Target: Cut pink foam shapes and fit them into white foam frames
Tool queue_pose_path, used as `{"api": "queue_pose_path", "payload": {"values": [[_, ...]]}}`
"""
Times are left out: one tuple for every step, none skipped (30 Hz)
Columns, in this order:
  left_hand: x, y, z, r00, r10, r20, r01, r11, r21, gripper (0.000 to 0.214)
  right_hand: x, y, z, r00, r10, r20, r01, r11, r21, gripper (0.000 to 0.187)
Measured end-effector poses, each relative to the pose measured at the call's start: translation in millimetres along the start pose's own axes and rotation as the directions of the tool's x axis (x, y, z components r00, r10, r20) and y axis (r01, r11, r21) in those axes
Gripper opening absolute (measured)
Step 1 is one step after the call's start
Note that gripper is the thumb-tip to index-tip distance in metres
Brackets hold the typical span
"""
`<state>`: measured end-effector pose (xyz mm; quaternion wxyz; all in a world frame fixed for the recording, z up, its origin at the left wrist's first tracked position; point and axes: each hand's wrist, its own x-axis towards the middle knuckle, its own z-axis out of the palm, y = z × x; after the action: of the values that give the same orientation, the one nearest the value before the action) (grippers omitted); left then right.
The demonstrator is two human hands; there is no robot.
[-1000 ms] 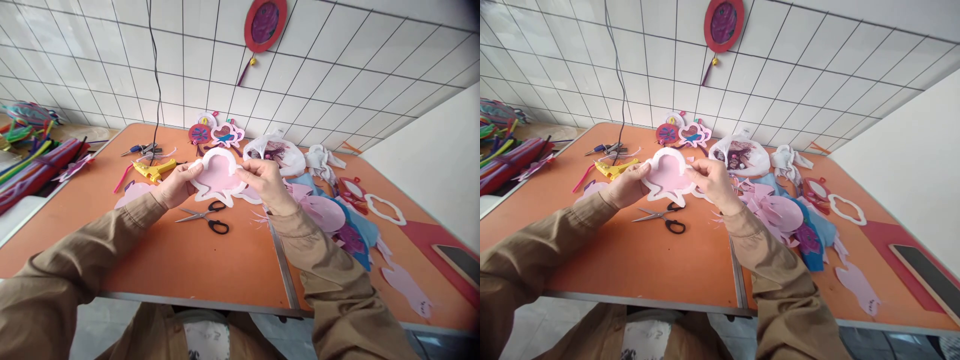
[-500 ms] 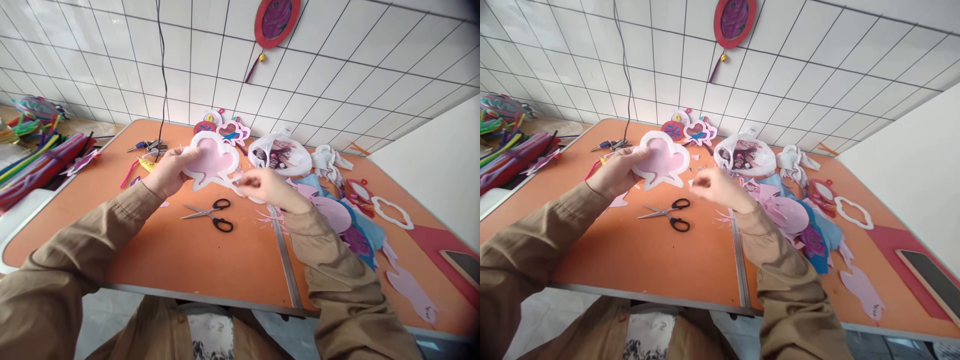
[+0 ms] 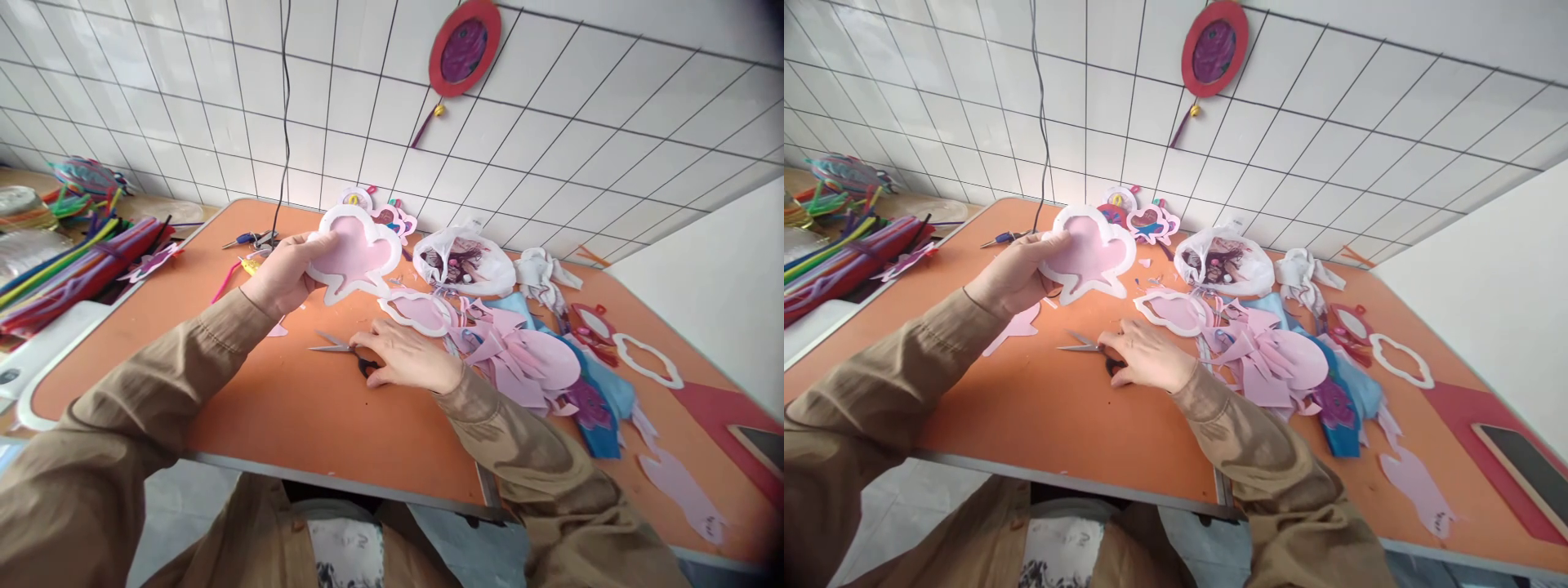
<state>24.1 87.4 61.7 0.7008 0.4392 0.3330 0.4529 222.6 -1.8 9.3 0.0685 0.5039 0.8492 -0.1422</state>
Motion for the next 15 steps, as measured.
{"api": "queue_pose_path", "payload": {"values": [[-0.3, 0.8, -0.7, 1.0, 0.0, 0.004, 0.0, 1.0, 0.005, 0.018, 0.8, 1.3, 0.4, 1.0, 0.006, 0.008, -0.006, 1.0, 0.013, 0.055], [-0.5, 1.5, -1.6, 1.0, 0.002, 0.002, -0.002, 1.0, 0.009, 0.017, 1.4, 2.5, 0.9, 1.0, 0.006, 0.011, -0.006, 1.0, 0.026, 0.058], [-0.3, 2.1, -2.5, 1.0, 0.007, -0.007, -0.007, 1.0, 0.012, 0.016, 1.9, 3.3, 1.3, 1.0, 0.004, 0.01, -0.004, 1.0, 0.029, 0.058], [0.0, 2.5, -3.2, 1.0, 0.012, -0.018, -0.012, 1.0, 0.015, 0.015, 2.0, 3.9, 1.5, 1.0, 0.007, 0.008, -0.007, 1.0, 0.021, 0.056], [0.4, 2.8, -3.9, 0.999, 0.018, -0.026, -0.018, 1.0, 0.018, 0.015, 1.8, 4.0, 1.4, 1.0, 0.011, 0.01, -0.011, 1.0, 0.006, 0.054], [0.9, 3.0, -4.4, 0.999, 0.023, -0.03, -0.022, 1.0, 0.021, 0.014, 1.2, 3.8, 1.0, 1.0, 0.018, 0.016, -0.017, 1.0, -0.015, 0.05], [1.3, 3.2, -4.7, 0.999, 0.026, -0.032, -0.025, 0.999, 0.023, 0.014, 0.2, 3.4, 0.4, 0.999, 0.028, 0.021, -0.027, 0.999, -0.041, 0.045], [1.6, 3.5, -4.9, 0.999, 0.028, -0.032, -0.027, 0.999, 0.024, 0.014, -1.0, 3.1, -0.5, 0.999, 0.037, 0.018, -0.036, 0.997, -0.064, 0.04], [1.7, 3.9, -4.9, 0.999, 0.029, -0.03, -0.028, 0.999, 0.026, 0.015, -2.4, 3.0, -1.6, 0.999, 0.04, 0.001, -0.04, 0.997, -0.069, 0.036], [1.7, 4.3, -4.8, 0.999, 0.032, -0.029, -0.031, 0.999, 0.027, 0.015, -3.8, 3.6, -2.5, 0.999, 0.033, -0.026, -0.034, 0.998, -0.052, 0.033], [1.7, 4.9, -4.8, 0.999, 0.035, -0.031, -0.034, 0.999, 0.027, 0.016, -5.0, 5.0, -3.3, 0.998, 0.02, -0.057, -0.02, 1.0, -0.009, 0.031], [1.6, 5.5, -4.9, 0.999, 0.038, -0.032, -0.038, 0.999, 0.027, 0.016, -5.9, 7.3, -3.7, 0.996, 0.0, -0.088, 0.005, 0.998, 0.06, 0.03], [1.6, 6.1, -5.4, 0.999, 0.041, -0.031, -0.04, 0.999, 0.029, 0.016, -6.4, 10.5, -3.4, 0.993, -0.025, -0.115, 0.043, 0.986, 0.159, 0.03], [1.7, 6.7, -6.2, 0.999, 0.043, -0.026, -0.043, 0.999, 0.033, 0.016, -6.2, 14.4, -2.5, 0.988, -0.051, -0.144, 0.091, 0.953, 0.288, 0.029], [2.0, 7.3, -7.3, 0.999, 0.049, -0.02, -0.048, 0.998, 0.041, 0.017, -5.5, 18.7, -1.0, 0.983, -0.077, -0.168, 0.143, 0.889, 0.434, 0.029]]}}
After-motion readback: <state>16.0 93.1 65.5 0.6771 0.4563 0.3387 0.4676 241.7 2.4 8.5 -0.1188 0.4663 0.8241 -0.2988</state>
